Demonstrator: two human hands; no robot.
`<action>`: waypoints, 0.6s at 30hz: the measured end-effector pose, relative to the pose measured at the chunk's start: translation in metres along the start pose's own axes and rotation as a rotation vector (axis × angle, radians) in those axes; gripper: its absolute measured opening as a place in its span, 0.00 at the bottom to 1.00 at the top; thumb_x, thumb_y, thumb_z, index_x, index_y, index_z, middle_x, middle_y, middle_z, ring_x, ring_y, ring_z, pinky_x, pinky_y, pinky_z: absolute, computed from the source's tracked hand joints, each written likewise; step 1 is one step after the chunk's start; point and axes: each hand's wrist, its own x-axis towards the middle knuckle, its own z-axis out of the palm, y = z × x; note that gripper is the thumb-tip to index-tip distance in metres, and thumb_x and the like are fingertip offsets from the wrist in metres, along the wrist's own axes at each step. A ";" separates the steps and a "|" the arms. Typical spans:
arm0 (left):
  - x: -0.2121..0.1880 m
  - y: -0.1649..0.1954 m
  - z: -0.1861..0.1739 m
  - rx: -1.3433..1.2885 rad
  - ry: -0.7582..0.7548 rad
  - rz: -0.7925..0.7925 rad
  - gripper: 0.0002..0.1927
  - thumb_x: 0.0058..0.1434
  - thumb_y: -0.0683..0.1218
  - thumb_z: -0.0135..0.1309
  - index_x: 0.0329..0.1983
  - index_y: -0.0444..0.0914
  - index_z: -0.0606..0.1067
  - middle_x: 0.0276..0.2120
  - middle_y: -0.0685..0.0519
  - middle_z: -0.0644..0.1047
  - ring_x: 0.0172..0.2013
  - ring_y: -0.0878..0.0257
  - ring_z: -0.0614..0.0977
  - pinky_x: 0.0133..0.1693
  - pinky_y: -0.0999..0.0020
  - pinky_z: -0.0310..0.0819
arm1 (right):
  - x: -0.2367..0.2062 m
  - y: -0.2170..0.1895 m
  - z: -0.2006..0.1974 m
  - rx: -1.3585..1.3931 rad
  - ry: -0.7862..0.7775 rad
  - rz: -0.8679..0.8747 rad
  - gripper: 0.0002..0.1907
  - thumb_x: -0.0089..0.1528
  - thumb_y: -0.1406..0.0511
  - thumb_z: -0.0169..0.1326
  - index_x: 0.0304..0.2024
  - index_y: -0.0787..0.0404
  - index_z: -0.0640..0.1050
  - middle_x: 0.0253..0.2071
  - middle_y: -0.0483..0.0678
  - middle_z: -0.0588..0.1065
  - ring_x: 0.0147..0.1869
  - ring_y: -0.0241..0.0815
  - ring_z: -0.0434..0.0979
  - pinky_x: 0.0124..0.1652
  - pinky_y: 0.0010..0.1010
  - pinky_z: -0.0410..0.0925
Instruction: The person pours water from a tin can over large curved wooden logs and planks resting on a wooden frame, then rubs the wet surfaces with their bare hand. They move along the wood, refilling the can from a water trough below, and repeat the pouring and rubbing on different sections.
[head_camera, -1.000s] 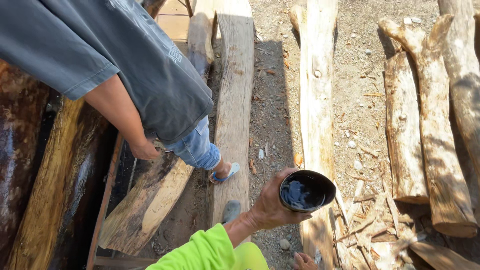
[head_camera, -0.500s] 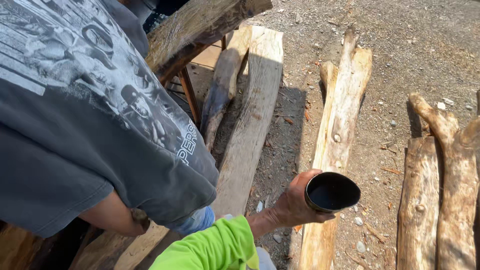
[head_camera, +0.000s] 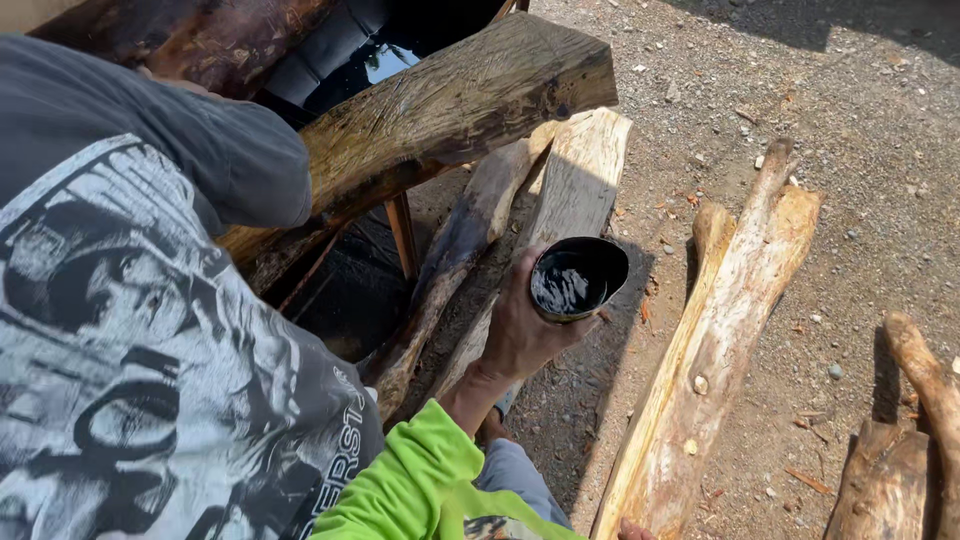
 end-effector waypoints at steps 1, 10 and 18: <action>0.015 -0.013 -0.001 -0.033 0.024 -0.047 0.52 0.51 0.55 0.73 0.71 0.33 0.57 0.57 0.42 0.74 0.58 0.51 0.80 0.59 0.59 0.78 | 0.020 -0.023 -0.007 -0.033 -0.001 -0.016 0.32 0.60 0.49 0.55 0.59 0.62 0.78 0.52 0.57 0.80 0.53 0.50 0.80 0.53 0.38 0.69; 0.156 -0.111 0.007 0.161 0.276 -0.139 0.53 0.48 0.50 0.75 0.70 0.32 0.57 0.57 0.42 0.74 0.57 0.54 0.78 0.60 0.59 0.74 | 0.179 -0.302 -0.087 -0.316 -0.050 -0.506 0.32 0.63 0.48 0.47 0.62 0.61 0.76 0.58 0.56 0.80 0.58 0.50 0.82 0.59 0.39 0.72; 0.244 -0.157 -0.009 0.406 0.257 -0.134 0.53 0.47 0.51 0.76 0.70 0.35 0.57 0.58 0.41 0.74 0.57 0.50 0.79 0.59 0.58 0.75 | 0.218 -0.643 -0.046 -0.676 0.151 -1.635 0.30 0.68 0.52 0.48 0.65 0.65 0.69 0.66 0.62 0.68 0.69 0.59 0.68 0.67 0.46 0.63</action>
